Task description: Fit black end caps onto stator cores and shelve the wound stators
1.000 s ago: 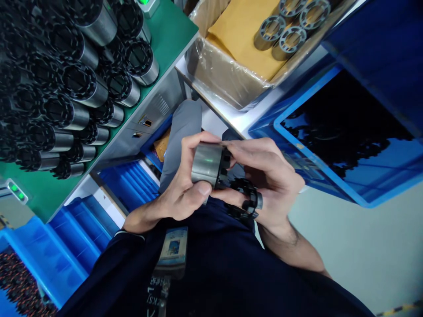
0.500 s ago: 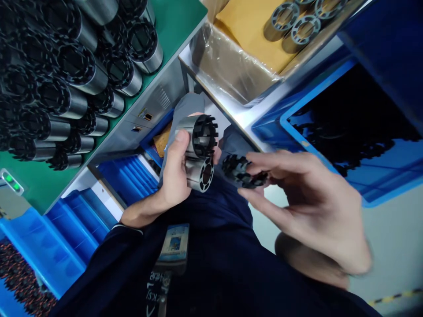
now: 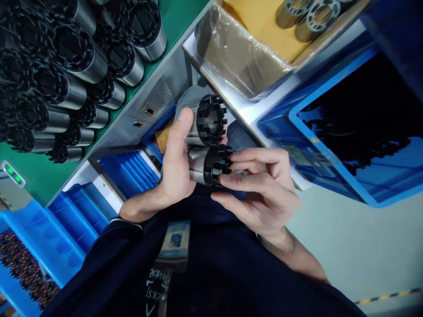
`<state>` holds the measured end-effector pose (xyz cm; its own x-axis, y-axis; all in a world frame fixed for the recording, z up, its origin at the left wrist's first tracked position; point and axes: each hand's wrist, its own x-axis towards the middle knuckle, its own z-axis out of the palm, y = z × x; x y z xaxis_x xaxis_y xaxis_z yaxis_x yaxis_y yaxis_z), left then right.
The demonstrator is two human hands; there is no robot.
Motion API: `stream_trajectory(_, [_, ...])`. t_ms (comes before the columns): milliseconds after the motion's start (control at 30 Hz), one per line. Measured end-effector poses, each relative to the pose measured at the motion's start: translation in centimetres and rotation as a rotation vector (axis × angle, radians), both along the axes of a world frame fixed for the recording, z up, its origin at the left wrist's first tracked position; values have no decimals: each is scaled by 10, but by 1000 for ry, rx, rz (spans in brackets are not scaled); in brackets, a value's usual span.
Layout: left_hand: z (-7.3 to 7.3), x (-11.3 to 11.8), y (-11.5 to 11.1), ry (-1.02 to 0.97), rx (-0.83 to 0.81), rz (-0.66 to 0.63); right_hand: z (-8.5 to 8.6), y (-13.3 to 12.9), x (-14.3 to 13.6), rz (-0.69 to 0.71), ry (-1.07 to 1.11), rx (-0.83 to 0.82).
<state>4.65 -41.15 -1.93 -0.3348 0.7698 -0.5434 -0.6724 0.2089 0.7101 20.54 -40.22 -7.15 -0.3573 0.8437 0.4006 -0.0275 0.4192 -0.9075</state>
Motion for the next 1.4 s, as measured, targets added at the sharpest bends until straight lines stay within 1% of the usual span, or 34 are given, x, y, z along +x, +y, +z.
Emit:
stream_trajectory(67, [1, 0, -1, -31, 0, 35, 0, 2, 1, 26, 33, 27])
stream_trajectory(133, [2, 1, -2, -44, 2, 39, 1, 6, 2, 70, 52, 33])
stream_trajectory(267, [3, -1, -3, -58, 17, -59, 0, 12, 4, 153, 15, 19])
stream_trajectory(333, [2, -1, -4, -57, 27, -79, -1, 12, 5, 151, 7, -1])
stream_trajectory(433, [1, -1, -4, -64, 43, -58, -2, 9, 4, 114, 49, -80])
stream_trajectory(500, [-1, -2, -5, -64, 47, -46, 0, 9, 4, 124, 56, -115])
stream_trajectory(600, [-3, -2, -6, -56, 39, -39, 4, 9, 7, 158, -14, -100])
stream_trajectory(667, [-5, -3, -6, -31, 30, -45, 7, 10, 10, 148, -60, -79])
stream_trajectory(800, [-6, -3, -5, 85, 48, -107, 9, 11, 15, 120, -121, -83])
stream_trajectory(933, [-8, -3, -7, 113, 39, -142, 9, 10, 17, 134, -112, -97])
stream_trajectory(1067, [-9, -2, -10, 100, 43, -155, 9, 8, 18, 128, -106, -86])
stream_trajectory(1133, [-9, -2, -12, 75, 47, -181, 8, 9, 19, 128, -111, -52])
stream_trajectory(1233, [-8, -3, -14, -19, 36, -230, 4, 11, 19, 144, -96, 26])
stream_trajectory(1300, [-7, -4, -15, -70, 72, -243, 3, 13, 19, 145, -75, 56])
stream_trajectory(1400, [-6, -5, -15, -68, 121, -260, 7, 14, 19, 141, -91, 42])
